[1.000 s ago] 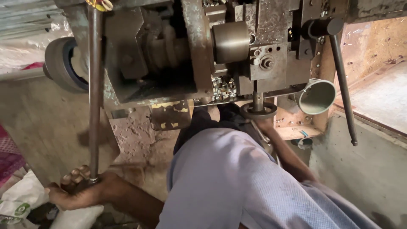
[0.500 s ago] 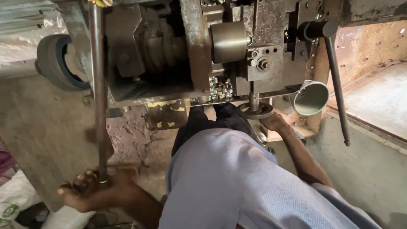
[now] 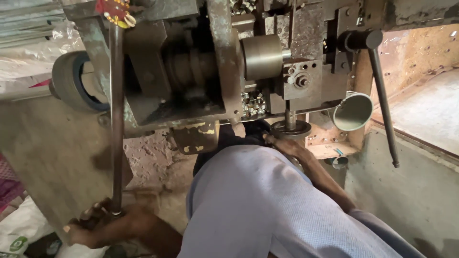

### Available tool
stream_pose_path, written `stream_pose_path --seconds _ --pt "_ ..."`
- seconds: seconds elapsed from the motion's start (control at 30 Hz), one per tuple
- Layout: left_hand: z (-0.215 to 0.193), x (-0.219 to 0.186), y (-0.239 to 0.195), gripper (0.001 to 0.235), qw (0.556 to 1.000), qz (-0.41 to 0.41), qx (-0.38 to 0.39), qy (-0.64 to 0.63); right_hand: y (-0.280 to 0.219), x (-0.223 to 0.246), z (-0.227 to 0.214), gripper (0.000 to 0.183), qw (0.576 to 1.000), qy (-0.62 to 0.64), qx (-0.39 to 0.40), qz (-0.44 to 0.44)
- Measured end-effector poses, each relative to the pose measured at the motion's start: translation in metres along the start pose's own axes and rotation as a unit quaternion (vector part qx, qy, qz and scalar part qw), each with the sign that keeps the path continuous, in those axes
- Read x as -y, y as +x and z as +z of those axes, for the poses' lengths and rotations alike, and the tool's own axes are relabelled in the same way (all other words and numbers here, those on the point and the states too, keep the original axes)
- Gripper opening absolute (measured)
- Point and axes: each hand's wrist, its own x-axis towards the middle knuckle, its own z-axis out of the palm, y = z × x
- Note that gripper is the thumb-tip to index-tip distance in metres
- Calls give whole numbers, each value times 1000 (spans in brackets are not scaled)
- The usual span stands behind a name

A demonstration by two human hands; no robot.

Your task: Operating a manual lathe machine to process metal components.

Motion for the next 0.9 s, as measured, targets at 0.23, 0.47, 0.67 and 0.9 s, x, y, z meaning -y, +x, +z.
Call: stream_pose_path --seconds 0.23,0.47,0.67,0.9 --pt "22 -5 22 35 997 79 15 -2 -5 -101 4 52 975 201 -51 -76" --pt "18 -5 15 33 995 63 59 -49 87 -182 22 29 938 177 -181 -236" --pt "20 -6 22 29 996 56 51 -52 -6 -79 51 36 889 435 -141 -26" --pt "4 8 36 30 987 101 100 -71 -37 -22 11 64 766 524 -362 -86"
